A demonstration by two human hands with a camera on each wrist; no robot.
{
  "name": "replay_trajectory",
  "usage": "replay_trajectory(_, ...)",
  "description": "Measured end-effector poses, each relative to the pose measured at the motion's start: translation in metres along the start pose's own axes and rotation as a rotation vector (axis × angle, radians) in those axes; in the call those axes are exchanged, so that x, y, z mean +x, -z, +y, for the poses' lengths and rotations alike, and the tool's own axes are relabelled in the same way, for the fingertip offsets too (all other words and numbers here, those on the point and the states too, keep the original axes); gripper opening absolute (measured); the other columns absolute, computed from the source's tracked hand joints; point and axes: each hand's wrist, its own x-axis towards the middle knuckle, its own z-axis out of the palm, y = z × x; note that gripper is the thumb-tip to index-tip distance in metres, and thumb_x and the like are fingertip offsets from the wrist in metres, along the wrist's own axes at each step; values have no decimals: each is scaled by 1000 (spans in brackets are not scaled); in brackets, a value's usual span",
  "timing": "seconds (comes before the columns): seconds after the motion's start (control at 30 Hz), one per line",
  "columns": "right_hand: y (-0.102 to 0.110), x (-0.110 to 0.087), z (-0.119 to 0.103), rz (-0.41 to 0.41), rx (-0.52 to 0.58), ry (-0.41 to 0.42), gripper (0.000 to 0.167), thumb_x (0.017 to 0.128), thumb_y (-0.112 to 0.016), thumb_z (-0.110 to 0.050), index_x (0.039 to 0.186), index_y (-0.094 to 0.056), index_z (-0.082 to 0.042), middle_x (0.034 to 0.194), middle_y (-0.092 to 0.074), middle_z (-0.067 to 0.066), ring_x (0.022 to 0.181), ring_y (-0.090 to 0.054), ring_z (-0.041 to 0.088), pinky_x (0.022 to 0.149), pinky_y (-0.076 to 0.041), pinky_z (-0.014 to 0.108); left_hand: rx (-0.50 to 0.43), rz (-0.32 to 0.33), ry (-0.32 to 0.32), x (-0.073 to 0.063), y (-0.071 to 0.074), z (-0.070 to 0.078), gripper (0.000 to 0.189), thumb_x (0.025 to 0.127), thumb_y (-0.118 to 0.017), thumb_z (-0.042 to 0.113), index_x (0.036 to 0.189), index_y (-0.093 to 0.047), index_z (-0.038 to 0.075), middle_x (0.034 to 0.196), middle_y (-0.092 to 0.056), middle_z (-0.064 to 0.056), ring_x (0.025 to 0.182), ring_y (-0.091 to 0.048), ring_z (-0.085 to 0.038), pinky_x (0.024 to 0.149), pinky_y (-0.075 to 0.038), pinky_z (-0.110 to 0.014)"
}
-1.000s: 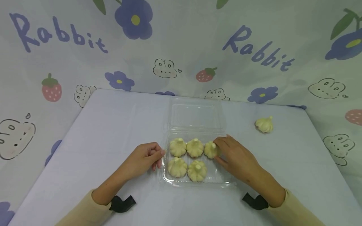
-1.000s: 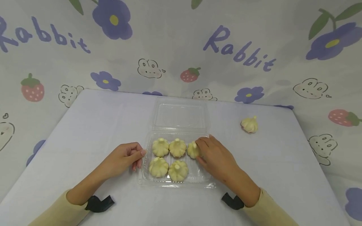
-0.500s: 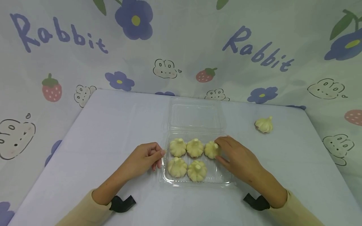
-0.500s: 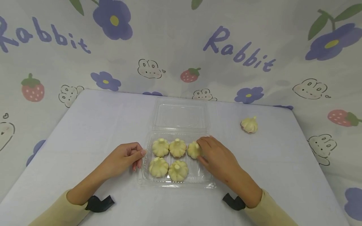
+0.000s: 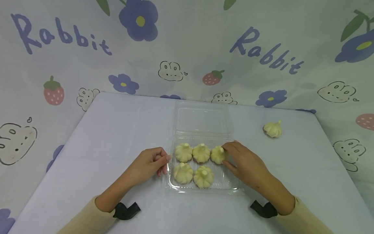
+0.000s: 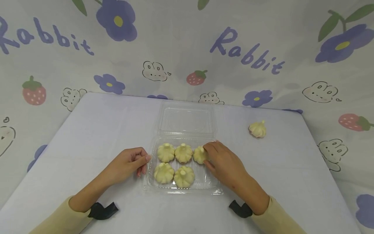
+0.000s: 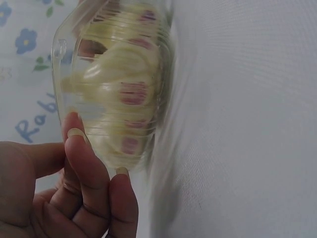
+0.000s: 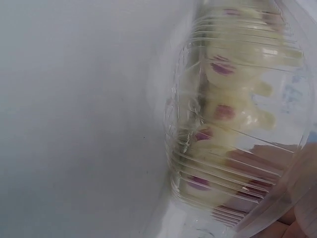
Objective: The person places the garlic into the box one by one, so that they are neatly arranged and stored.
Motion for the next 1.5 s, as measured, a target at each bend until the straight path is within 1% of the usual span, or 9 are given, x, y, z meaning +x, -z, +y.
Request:
replay_trajectory(0.13, 0, 0, 0, 3, 2, -1, 51, 83, -90, -11, 125, -63, -1, 122, -68, 12, 125, -63, 38, 101, -53, 50, 3, 1, 1, 0, 0, 0, 27, 108, -62, 31, 90, -63, 11, 68, -68, -1, 59, -60, -23, 54, -42, -26)
replay_trajectory(0.33, 2, 0, 2, -11, 26, -8, 48, 86, -88, -12, 125, -62, -3, 124, -67, 8, 117, -67, 28, 92, -57, 45, 6, 3, 1, 0, 0, -1, 26, 107, -62, 32, 91, -63, 11, 68, -68, 0, 59, -60, -23, 54, -42, -26)
replay_trajectory(0.47, 5, -1, 3, -17, 46, -27, 46, 88, -86, -12, 127, -62, -4, 127, -67, 8, 115, -68, 27, 89, -58, 44, 4, 1, 1, 0, 0, -1, 26, 107, -62, 31, 91, -63, 11, 68, -68, -1, 59, -60, -24, 54, -42, -26)
replay_trajectory(0.77, 8, -3, 5, -10, 42, -27, 48, 90, -85, -15, 130, -62, -5, 129, -67, 8, 119, -66, 28, 93, -57, 46, 8, 0, -1, 1, 0, -1, 26, 107, -62, 31, 91, -64, 11, 68, -68, -1, 58, -60, -22, 54, -43, -26)
replay_trajectory(1.0, 21, -5, 8, -2, 26, -69, 54, 90, -85, -16, 136, -60, -4, 134, -65, 11, 125, -63, 33, 97, -54, 52, 6, 3, -6, 1, 0, 0, 24, 107, -62, 30, 92, -64, 11, 69, -68, -1, 58, -58, -21, 54, -42, -25)
replay_trajectory(1.13, 28, -7, 12, 46, 3, -77, 58, 90, -84, -18, 139, -58, -4, 135, -64, 13, 125, -62, 34, 96, -54, 53, 5, 4, -8, 0, 0, 0, 24, 107, -62, 30, 92, -64, 11, 69, -68, -1, 58, -60, -21, 54, -43, -26)
replay_trajectory(1.33, 39, -9, 17, 104, -23, -76, 60, 87, -86, -19, 138, -58, -3, 133, -65, 13, 123, -62, 34, 94, -54, 54, 11, 5, -10, 0, 0, 0, 27, 108, -61, 31, 91, -64, 11, 69, -68, -1, 59, -60, -22, 54, -43, -26)
replay_trajectory(1.43, 46, -10, 21, 115, -31, -93, 63, 87, -85, -18, 140, -56, -2, 136, -63, 16, 127, -59, 36, 98, -51, 56, 20, 5, -10, 0, 0, -1, 27, 108, -61, 33, 91, -64, 11, 68, -68, -1, 58, -59, -22, 54, -42, -26)
replay_trajectory(1.5, 51, -11, 26, 126, -35, -111, 68, 87, -86, -18, 143, -54, -1, 140, -60, 19, 130, -56, 39, 102, -48, 58, 25, 5, -11, 0, 0, -1, 28, 108, -61, 33, 91, -64, 12, 68, -68, -1, 59, -60, -22, 54, -42, -26)
